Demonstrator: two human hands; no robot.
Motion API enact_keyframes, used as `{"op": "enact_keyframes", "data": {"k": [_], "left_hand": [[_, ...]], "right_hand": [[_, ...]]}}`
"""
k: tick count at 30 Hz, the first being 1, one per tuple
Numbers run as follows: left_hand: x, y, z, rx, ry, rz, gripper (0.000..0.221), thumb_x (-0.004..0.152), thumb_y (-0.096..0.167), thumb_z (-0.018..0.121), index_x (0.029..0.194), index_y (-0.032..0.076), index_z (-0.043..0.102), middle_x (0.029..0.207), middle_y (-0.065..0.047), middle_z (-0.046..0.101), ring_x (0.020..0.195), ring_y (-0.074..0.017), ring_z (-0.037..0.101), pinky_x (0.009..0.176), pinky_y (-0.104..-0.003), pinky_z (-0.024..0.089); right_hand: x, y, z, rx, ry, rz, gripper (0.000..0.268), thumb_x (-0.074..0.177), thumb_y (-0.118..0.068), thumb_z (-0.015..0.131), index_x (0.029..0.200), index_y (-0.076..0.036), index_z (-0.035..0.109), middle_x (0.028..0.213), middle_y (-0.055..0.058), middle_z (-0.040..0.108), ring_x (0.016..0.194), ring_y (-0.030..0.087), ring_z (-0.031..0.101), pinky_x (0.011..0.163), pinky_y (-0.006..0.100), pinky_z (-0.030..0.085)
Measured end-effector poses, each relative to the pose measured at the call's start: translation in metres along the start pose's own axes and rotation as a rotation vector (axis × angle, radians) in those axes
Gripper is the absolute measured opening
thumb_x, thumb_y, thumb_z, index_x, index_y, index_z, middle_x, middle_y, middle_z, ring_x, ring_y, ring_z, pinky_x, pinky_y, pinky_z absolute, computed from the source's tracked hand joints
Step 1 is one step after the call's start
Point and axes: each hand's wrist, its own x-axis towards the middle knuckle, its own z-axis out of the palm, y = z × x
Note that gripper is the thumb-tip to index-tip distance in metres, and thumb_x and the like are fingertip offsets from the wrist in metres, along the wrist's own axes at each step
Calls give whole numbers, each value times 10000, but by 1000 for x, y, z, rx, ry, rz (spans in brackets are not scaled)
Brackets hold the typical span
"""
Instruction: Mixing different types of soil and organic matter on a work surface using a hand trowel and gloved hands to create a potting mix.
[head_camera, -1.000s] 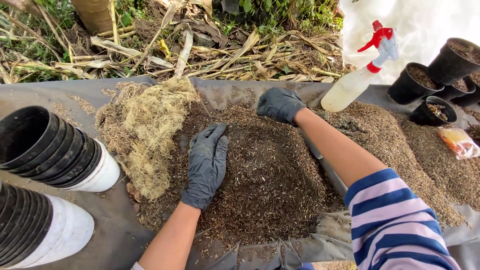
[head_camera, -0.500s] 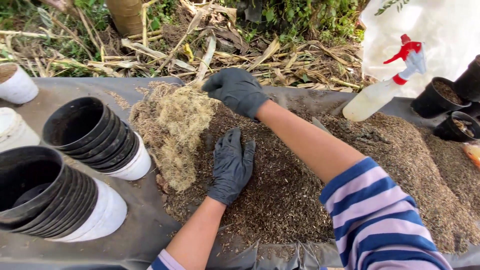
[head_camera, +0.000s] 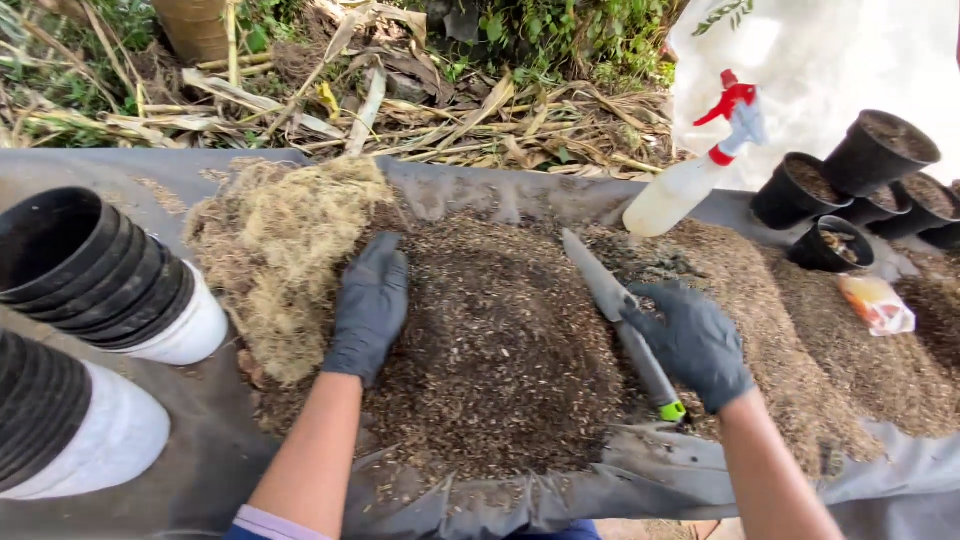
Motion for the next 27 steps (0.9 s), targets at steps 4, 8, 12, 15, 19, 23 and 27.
{"op": "enact_keyframes", "data": {"k": [4, 8, 12, 15, 19, 23, 27], "left_hand": [[8, 33, -8, -252, -287, -555, 526, 1088, 416, 350, 1579, 237, 411, 1563, -77, 468, 1483, -336, 365, 1220, -487, 307], [20, -19, 55, -64, -260, -486, 599, 992, 717, 442, 1403, 331, 644, 1383, -40, 666, 1373, -288, 534, 1165, -473, 407], [1, 17, 4, -348, -374, -280, 506, 1046, 541, 495, 1387, 211, 670, 1406, -146, 634, 1393, -422, 482, 1171, -572, 374], [21, 30, -2, -266, -372, -300, 500, 1011, 513, 469, 1341, 221, 704, 1398, -113, 656, 1393, -379, 504, 1184, -530, 378], [71, -73, 69, 159, -197, -178, 507, 1025, 436, 452, 1461, 215, 588, 1494, -140, 556, 1418, -393, 464, 1139, -587, 413], [84, -71, 67, 395, -89, -269, 567, 985, 336, 511, 1520, 149, 500, 1526, -164, 471, 1398, -407, 447, 1034, -626, 493], [90, -107, 68, 404, -77, -297, 453, 996, 264, 484, 1436, 197, 571, 1419, -99, 530, 1313, -360, 502, 959, -593, 538]], "right_hand": [[-27, 25, 41, 49, -8, -82, 533, 901, -385, 676, 1399, -213, 598, 1288, 172, 680, 1212, 389, 647, 991, 502, 572], [-18, 31, 93, 84, 145, -93, 573, 980, -431, 569, 1469, -133, 534, 1272, 165, 638, 1165, 370, 665, 912, 484, 598], [-18, 31, 96, -64, 231, -143, 541, 1001, -319, 549, 1502, -115, 530, 1168, 259, 683, 1068, 430, 681, 824, 528, 612], [-16, 41, 100, 47, 207, -141, 546, 981, -359, 558, 1484, -148, 530, 1173, 216, 675, 1088, 423, 682, 785, 510, 618], [-24, 29, 84, 131, 165, -104, 574, 961, -341, 590, 1500, -160, 512, 1201, 208, 651, 1095, 449, 665, 795, 520, 604], [-18, 39, 94, 162, 146, -86, 579, 962, -344, 577, 1521, -217, 494, 1234, 167, 651, 1138, 406, 662, 854, 499, 595], [-18, 39, 93, 183, 134, -76, 591, 942, -315, 604, 1515, -226, 491, 1237, 170, 645, 1143, 410, 658, 867, 508, 591]]}}
